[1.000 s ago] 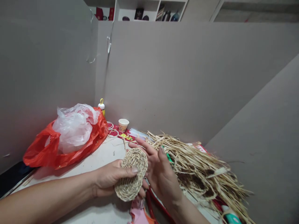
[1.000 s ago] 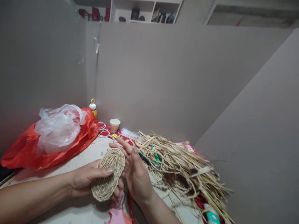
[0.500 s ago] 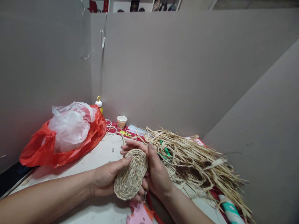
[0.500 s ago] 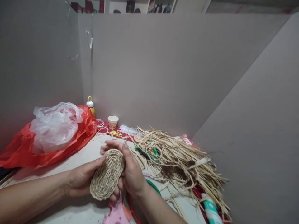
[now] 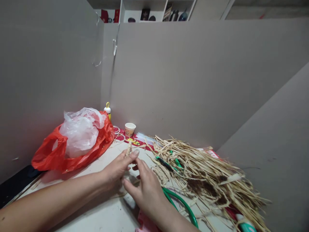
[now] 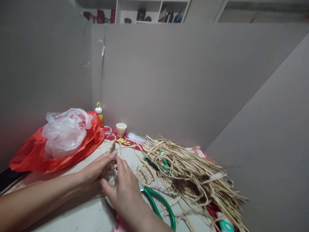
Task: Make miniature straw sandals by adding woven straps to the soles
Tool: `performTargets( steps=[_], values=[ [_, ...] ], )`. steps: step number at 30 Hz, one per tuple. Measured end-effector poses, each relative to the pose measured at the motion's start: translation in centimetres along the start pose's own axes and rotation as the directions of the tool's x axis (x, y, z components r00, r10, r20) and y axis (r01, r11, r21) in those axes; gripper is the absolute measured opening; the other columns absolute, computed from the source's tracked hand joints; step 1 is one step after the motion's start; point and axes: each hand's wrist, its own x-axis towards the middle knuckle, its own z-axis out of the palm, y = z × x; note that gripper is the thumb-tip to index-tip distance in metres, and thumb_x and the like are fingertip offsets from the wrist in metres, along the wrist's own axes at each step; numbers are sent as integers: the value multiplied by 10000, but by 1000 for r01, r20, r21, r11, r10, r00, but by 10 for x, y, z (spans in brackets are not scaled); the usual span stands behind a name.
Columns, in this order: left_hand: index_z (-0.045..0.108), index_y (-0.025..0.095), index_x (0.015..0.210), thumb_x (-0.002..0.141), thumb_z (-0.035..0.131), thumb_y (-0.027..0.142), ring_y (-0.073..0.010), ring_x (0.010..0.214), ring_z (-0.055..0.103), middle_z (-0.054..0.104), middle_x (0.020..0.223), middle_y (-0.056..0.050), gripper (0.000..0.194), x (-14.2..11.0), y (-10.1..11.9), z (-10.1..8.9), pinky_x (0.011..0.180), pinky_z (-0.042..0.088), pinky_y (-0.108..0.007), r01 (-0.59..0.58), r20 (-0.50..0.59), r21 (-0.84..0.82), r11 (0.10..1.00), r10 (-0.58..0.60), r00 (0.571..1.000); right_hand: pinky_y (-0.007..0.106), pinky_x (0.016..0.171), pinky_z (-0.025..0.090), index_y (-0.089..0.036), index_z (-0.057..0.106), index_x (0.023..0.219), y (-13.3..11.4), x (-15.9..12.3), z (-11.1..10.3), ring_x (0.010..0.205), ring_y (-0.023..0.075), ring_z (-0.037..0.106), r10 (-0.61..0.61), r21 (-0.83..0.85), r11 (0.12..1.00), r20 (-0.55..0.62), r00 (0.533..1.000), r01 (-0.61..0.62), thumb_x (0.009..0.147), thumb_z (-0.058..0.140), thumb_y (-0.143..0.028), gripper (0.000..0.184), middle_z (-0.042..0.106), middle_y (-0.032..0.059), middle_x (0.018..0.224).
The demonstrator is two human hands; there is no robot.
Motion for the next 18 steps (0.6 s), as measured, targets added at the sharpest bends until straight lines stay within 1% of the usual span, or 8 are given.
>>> performTargets(
  steps=[3,5,6,7,9,12,14,18],
  values=[
    [571,187,1006,704,668,546,-176,813,561,590,831,-27,480,-10,0,11,740,436,-284,49,119,-78,996,-39,992,385,808,492,-160,530,1149,0,1,0,916,243,600,16,30,999,2,1000,-16,715,587,-152,437,625,100,998],
    [563,195,1001,736,644,535,-180,830,571,600,853,-26,439,-12,5,13,754,442,-294,42,147,-99,994,-27,989,341,747,506,-173,541,1137,0,4,-5,825,209,613,89,166,982,42,995,-95,719,555,-125,421,640,71,955],
    [569,193,989,756,629,521,-179,845,573,607,867,-28,407,-11,8,12,763,443,-294,13,143,-86,996,0,990,317,719,508,-181,545,1137,0,7,-8,780,188,614,131,272,951,73,989,-146,723,534,-109,421,649,54,937],
    [579,190,981,773,621,499,-177,860,572,614,884,-30,375,-9,12,10,769,442,-288,-29,131,-58,998,36,991,293,687,508,-189,552,1133,1,9,-12,738,168,610,170,390,899,111,979,-200,728,516,-97,417,658,39,922],
    [605,183,975,782,630,454,-167,857,566,627,899,-32,335,-4,18,4,746,440,-268,-113,91,26,993,110,990,258,627,507,-199,570,1118,3,15,-20,705,148,606,229,598,740,207,951,-308,738,506,-94,399,673,24,920],
    [632,167,961,772,641,437,-147,770,552,629,846,-29,330,3,25,-5,643,429,-236,-180,44,126,976,176,983,236,569,510,-192,595,1112,7,21,-30,714,152,622,264,745,517,331,906,-422,737,561,-126,383,688,37,955],
    [642,146,917,780,623,450,-126,689,528,603,771,-24,334,5,28,-9,572,404,-211,-207,21,160,965,207,978,233,562,518,-180,616,1103,9,23,-34,707,151,630,254,765,445,391,884,-466,725,590,-130,383,695,46,953],
    [632,124,777,787,603,476,-83,557,448,515,642,9,354,6,28,-13,487,349,-188,-271,17,205,941,273,962,212,539,508,-176,649,1078,8,23,-37,661,130,621,239,762,409,441,865,-502,711,600,-111,376,707,41,904]
  ],
)
